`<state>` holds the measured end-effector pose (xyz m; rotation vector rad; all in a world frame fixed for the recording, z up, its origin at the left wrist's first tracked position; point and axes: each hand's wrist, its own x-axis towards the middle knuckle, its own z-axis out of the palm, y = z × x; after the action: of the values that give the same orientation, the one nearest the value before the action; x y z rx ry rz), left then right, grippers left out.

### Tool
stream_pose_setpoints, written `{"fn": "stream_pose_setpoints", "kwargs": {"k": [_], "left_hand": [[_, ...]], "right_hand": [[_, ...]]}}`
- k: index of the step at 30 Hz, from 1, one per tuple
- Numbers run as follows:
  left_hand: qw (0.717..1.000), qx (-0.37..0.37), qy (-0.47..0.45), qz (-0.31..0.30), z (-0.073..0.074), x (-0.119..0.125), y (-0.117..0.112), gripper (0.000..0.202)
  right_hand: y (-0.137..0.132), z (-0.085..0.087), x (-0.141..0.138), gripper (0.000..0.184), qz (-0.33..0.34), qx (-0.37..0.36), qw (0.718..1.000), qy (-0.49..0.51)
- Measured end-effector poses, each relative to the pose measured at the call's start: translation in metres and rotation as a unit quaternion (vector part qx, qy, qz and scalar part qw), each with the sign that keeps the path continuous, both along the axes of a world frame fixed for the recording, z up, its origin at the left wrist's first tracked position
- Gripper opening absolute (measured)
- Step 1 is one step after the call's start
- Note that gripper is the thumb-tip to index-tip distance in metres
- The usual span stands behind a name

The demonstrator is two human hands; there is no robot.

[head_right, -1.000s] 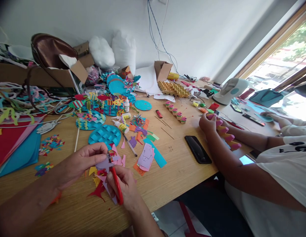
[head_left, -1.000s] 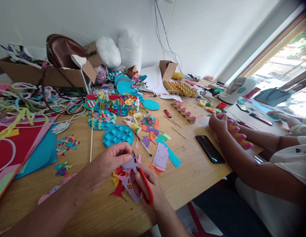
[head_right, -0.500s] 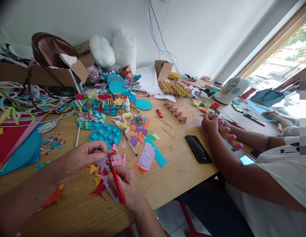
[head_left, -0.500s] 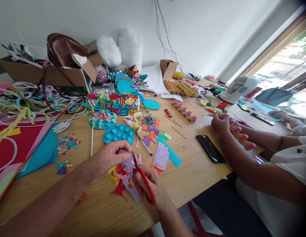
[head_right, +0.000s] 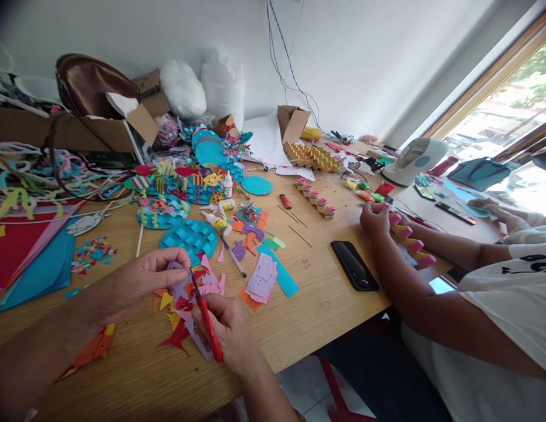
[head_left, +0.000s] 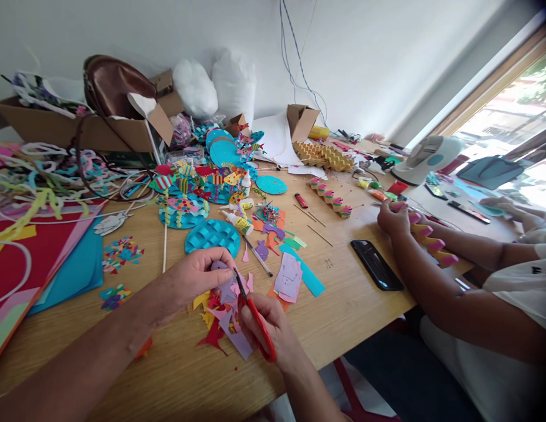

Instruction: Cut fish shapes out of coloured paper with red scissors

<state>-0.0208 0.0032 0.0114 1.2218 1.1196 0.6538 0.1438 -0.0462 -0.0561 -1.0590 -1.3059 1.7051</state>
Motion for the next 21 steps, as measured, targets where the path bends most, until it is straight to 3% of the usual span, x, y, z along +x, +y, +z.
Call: {"fn": "stream_pose_setpoints", "kwargs": {"k": [13,21], "left_hand": [[0.999,-0.032,-0.014,0.015,0.0001,-0.0014,0.0014,0.022],[0.999,-0.037,-0.012,0.021,-0.002,0.0024,0.0004,0.023]], "right_hand": [[0.0021,-0.0021,0.0008,0.055,0.033,0.037,0.998,0.025],[0.0023,-0.0032,0.0009,0.056,0.022,0.022,0.999,0.014]]}}
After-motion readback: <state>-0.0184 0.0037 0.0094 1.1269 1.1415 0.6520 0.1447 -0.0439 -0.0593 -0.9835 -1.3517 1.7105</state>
